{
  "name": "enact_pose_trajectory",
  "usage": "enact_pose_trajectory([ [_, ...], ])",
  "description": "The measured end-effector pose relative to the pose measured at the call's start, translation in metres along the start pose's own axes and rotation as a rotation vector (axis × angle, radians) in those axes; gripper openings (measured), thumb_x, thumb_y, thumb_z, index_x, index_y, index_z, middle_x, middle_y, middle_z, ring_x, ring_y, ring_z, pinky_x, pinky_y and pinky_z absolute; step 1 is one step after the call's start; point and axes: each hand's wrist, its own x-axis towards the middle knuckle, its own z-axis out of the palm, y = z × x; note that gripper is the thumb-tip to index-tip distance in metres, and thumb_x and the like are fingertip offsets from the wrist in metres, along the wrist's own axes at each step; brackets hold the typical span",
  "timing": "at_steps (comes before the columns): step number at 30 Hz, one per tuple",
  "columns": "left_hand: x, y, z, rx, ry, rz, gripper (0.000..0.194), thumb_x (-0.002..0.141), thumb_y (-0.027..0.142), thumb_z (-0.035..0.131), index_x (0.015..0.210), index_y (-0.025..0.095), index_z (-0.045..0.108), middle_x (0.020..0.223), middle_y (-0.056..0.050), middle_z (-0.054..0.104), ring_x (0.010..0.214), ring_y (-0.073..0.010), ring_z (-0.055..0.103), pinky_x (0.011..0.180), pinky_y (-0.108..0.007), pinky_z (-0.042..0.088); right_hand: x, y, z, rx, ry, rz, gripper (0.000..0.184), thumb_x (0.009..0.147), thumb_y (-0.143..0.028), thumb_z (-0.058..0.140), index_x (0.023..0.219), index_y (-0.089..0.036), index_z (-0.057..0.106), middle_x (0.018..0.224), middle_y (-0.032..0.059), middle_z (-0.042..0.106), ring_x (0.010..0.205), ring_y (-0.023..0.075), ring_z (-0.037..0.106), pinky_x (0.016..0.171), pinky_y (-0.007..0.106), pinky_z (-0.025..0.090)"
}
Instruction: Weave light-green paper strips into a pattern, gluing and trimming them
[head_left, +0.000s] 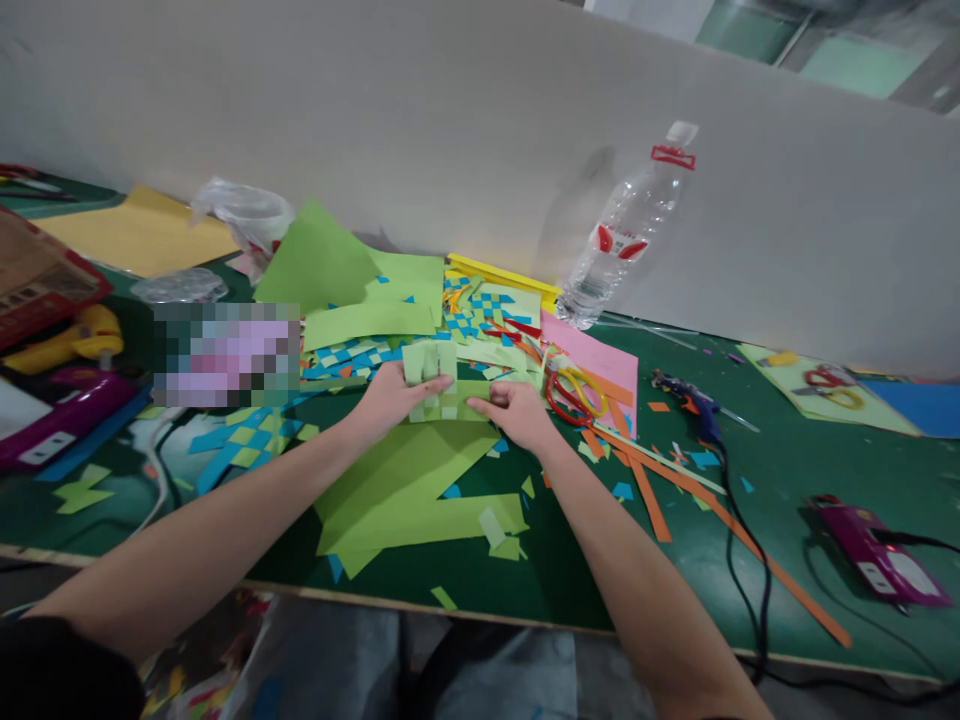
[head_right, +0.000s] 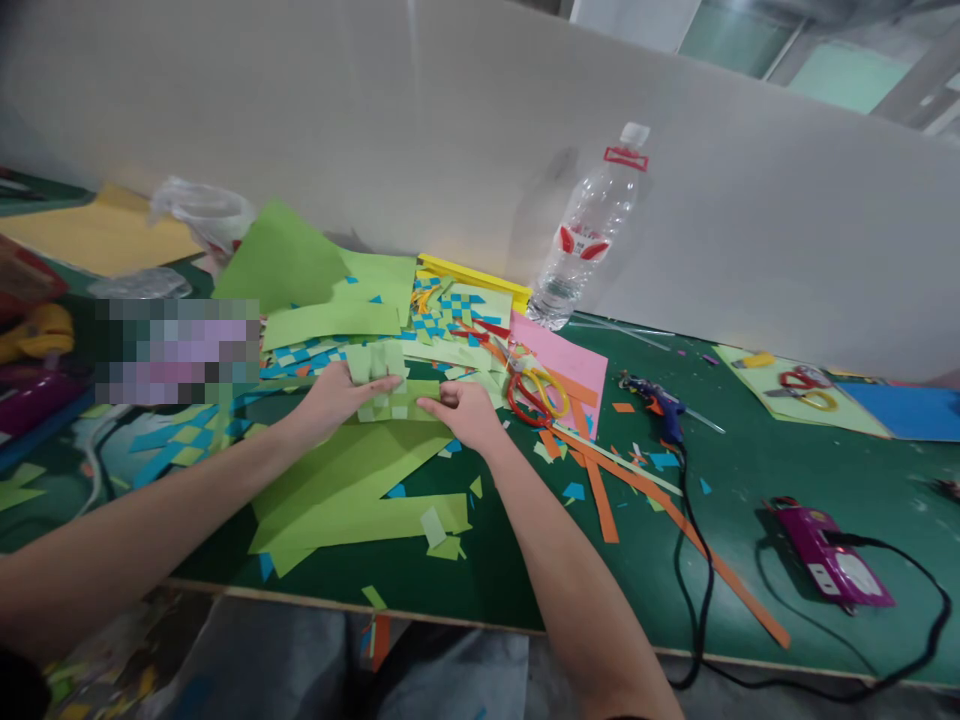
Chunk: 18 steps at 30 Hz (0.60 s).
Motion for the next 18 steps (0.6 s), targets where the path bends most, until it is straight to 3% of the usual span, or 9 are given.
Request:
enact_pose_trajectory([
  [13, 0.0002, -0.0018, 0.0017, -0.111, -0.016, -0.023, 0.045, 0.060, 0.045, 0.080, 0.093, 0.016, 0.072, 0.094, -0.008, 0.075, 0.083, -0.0233, 0.069, 0.070, -0.031, 0.055, -0.0007, 0.0014, 0.0008, 0.014, 0.015, -0.014, 0.054, 0.075, -0.050, 0.066, 0.055, -0.021, 0.025, 0.052, -0.0088, 0.020, 0.051, 0.0072, 0.020, 0.049, 0.024, 0.020],
  [16, 0.0008, -0.0023, 0.0010, -0.078, -0.022, -0.010, 0.046, 0.061, 0.048, 0.080, 0.093, 0.015, 0.073, 0.092, -0.008, 0.075, 0.081, -0.0234, 0.069, 0.069, -0.032, 0.055, -0.0005, 0.0018, 0.0017, 0.108, 0.015, 0.008, 0.042, 0.073, -0.049, 0.069, 0.058, -0.019, 0.043, 0.052, -0.0077, 0.036, 0.050, 0.0071, 0.034, 0.051, 0.022, 0.030],
  [18, 0.0006, -0.0013, 0.0008, -0.054, -0.028, -0.003, 0.046, 0.061, 0.048, 0.080, 0.092, 0.015, 0.073, 0.090, -0.009, 0.075, 0.078, -0.0236, 0.069, 0.067, -0.032, 0.055, -0.0001, 0.0025, 0.0028, 0.188, 0.008, 0.040, 0.033, 0.071, -0.049, 0.071, 0.076, -0.018, 0.060, 0.061, -0.0043, 0.053, 0.056, 0.0095, 0.048, 0.055, 0.023, 0.039],
])
